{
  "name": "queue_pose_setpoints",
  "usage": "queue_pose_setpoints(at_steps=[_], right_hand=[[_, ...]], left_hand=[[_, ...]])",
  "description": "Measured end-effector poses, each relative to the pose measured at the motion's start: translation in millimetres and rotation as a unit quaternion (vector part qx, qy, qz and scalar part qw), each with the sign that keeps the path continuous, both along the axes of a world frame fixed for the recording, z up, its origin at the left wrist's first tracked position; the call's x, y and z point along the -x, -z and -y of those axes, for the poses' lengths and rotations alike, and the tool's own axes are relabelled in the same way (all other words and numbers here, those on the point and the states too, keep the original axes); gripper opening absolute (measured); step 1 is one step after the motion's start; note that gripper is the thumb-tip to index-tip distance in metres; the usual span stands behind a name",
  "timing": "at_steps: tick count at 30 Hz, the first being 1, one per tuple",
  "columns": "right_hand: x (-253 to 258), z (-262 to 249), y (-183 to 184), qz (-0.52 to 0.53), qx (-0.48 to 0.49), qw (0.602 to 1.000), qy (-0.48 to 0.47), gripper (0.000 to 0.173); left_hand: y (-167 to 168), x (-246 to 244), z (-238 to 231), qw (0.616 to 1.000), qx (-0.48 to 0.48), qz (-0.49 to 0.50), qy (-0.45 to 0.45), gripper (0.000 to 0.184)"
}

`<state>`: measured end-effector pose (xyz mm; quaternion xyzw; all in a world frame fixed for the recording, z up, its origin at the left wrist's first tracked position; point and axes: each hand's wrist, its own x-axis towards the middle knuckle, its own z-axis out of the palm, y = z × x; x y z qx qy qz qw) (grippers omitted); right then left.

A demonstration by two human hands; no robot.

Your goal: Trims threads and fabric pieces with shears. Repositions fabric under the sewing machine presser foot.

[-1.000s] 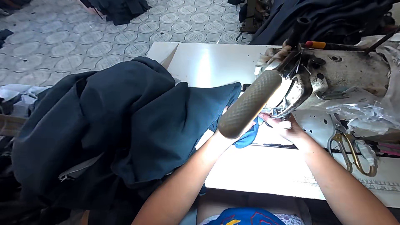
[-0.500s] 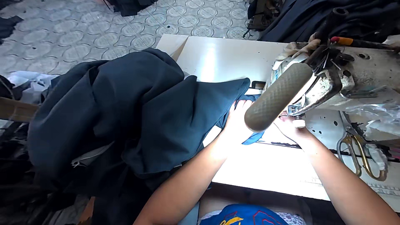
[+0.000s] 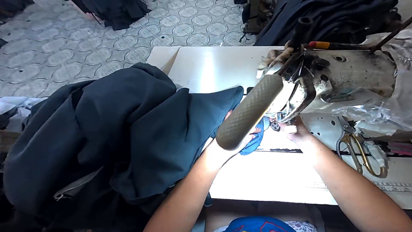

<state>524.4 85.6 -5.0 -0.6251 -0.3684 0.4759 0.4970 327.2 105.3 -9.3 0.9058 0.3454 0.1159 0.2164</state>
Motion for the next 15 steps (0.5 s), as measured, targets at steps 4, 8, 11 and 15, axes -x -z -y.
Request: queue_pose_setpoints(at_steps=[4, 8, 11, 15], right_hand=[[6.3, 2.9, -15.8, 0.055, 0.033, 0.998, 0.021, 0.013], [4.4, 3.6, -20.6, -0.024, 0.037, 0.999, 0.011, 0.016], [-1.5, 0.4, -20.4, -0.041, 0.045, 0.997, 0.039, 0.011], [-30.7, -8.3, 2.7, 0.026, 0.001, 0.997, 0.078, 0.03]], left_hand=[[-7.7, -1.3, 3.6, 1.0, 0.008, 0.013, -0.002, 0.025], [-41.4, -9.2, 4.3, 0.988, 0.106, -0.109, -0.008, 0.033], [-12.1, -7.4, 8.0, 1.0, 0.012, 0.006, -0.015, 0.025], [-4.2, -7.3, 8.7, 0.999, -0.022, 0.029, -0.017, 0.024]])
